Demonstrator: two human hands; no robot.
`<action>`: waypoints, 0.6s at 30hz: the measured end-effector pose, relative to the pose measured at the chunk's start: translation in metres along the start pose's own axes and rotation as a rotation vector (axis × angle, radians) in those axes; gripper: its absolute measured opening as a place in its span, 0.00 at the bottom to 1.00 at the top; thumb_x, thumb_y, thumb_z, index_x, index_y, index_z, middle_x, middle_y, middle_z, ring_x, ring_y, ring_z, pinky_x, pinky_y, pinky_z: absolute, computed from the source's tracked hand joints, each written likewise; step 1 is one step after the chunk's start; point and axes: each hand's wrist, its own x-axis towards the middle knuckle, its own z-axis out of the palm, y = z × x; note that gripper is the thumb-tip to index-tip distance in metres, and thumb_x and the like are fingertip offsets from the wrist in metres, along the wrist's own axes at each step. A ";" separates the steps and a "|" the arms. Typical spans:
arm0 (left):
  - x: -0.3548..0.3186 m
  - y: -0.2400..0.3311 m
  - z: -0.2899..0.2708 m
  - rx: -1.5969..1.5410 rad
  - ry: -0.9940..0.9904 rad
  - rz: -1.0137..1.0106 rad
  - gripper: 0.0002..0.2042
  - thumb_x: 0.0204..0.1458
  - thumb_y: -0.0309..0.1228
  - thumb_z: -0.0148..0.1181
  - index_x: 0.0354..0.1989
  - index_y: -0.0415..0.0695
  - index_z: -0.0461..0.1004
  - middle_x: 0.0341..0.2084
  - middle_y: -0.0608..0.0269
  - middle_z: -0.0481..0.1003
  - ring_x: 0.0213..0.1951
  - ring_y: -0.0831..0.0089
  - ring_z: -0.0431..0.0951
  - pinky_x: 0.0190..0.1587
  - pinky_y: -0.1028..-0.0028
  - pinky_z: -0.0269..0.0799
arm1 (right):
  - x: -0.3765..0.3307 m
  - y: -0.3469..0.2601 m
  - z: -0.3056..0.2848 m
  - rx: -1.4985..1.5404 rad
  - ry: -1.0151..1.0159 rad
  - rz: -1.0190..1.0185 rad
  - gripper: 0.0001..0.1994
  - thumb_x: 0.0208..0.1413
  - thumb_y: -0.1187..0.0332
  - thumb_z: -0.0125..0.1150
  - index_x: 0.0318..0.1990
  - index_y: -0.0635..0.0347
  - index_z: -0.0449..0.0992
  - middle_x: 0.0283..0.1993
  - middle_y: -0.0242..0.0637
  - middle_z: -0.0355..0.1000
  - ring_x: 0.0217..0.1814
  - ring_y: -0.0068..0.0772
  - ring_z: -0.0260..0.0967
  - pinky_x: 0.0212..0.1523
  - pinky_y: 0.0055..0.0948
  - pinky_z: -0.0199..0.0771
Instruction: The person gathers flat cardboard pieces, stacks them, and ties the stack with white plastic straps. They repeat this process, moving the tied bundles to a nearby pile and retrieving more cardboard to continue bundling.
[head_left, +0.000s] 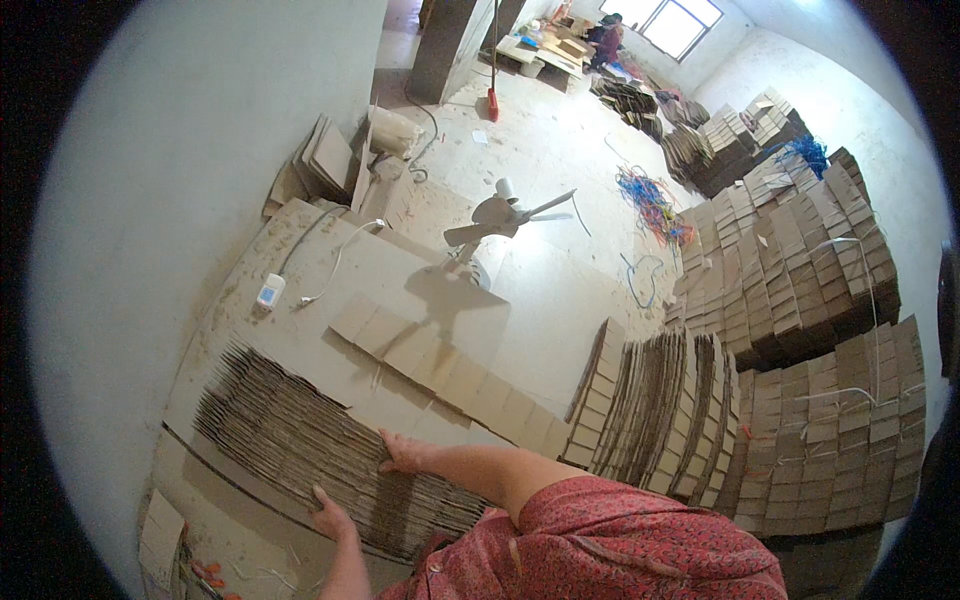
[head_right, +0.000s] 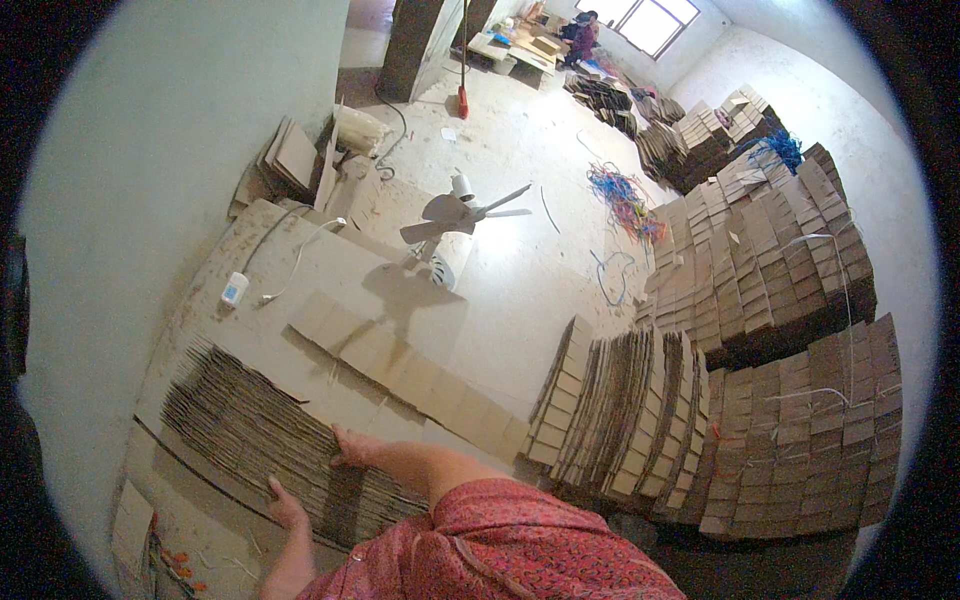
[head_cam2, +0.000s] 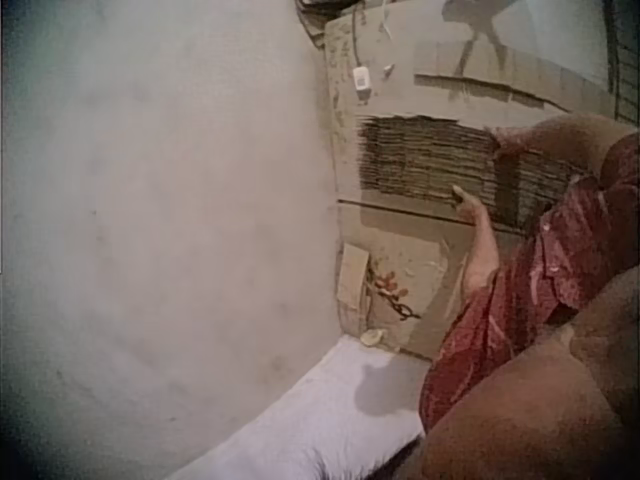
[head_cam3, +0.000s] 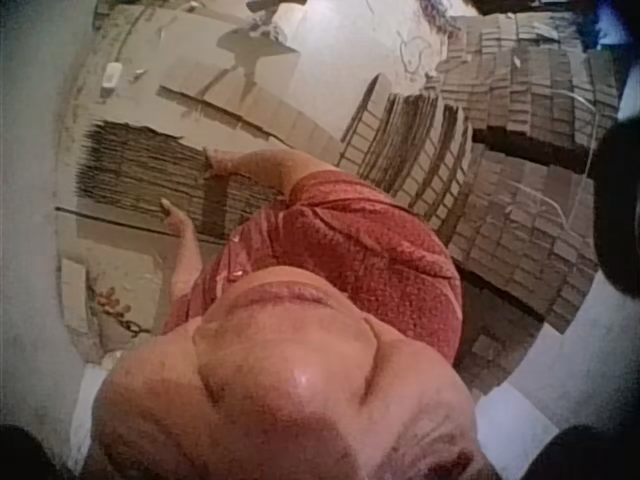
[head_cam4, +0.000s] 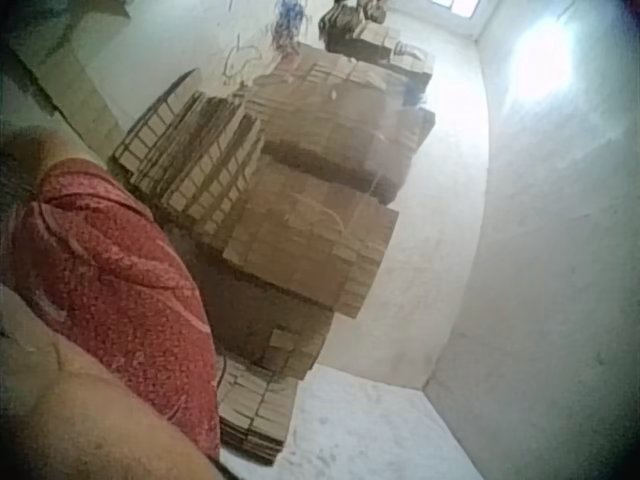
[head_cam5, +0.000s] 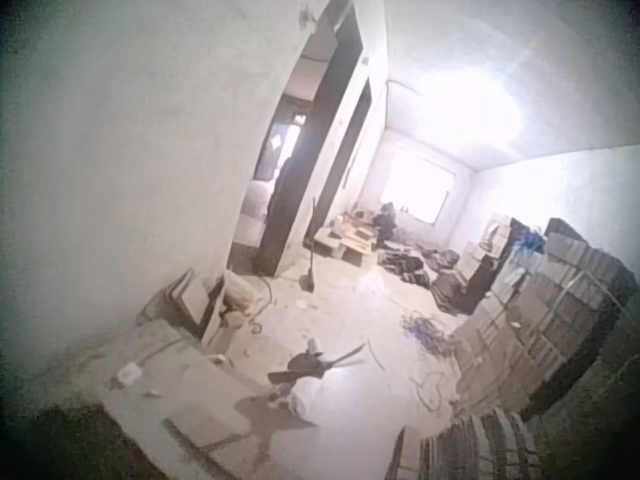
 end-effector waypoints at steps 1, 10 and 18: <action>0.007 -0.006 0.005 0.016 0.013 -0.033 0.40 0.45 0.58 0.46 0.47 0.24 0.58 0.41 0.34 0.65 0.43 0.50 0.69 0.43 0.59 0.65 | 0.001 -0.001 -0.001 -0.004 -0.010 0.017 0.44 0.41 0.51 0.59 0.60 0.55 0.37 0.53 0.57 0.55 0.55 0.54 0.54 0.52 0.44 0.56; 0.018 -0.015 0.011 -0.004 -0.012 -0.009 0.40 0.45 0.58 0.45 0.49 0.27 0.56 0.44 0.39 0.65 0.45 0.50 0.67 0.45 0.58 0.64 | 0.001 -0.004 -0.003 -0.008 -0.039 0.062 0.45 0.41 0.50 0.59 0.60 0.53 0.36 0.54 0.56 0.54 0.56 0.54 0.53 0.52 0.44 0.56; -0.009 0.012 -0.002 0.110 0.057 -0.094 0.38 0.44 0.60 0.45 0.39 0.26 0.64 0.33 0.40 0.70 0.34 0.52 0.72 0.31 0.60 0.68 | -0.004 -0.006 -0.010 -0.024 -0.061 0.038 0.45 0.43 0.51 0.57 0.61 0.55 0.33 0.54 0.57 0.54 0.56 0.54 0.53 0.53 0.43 0.55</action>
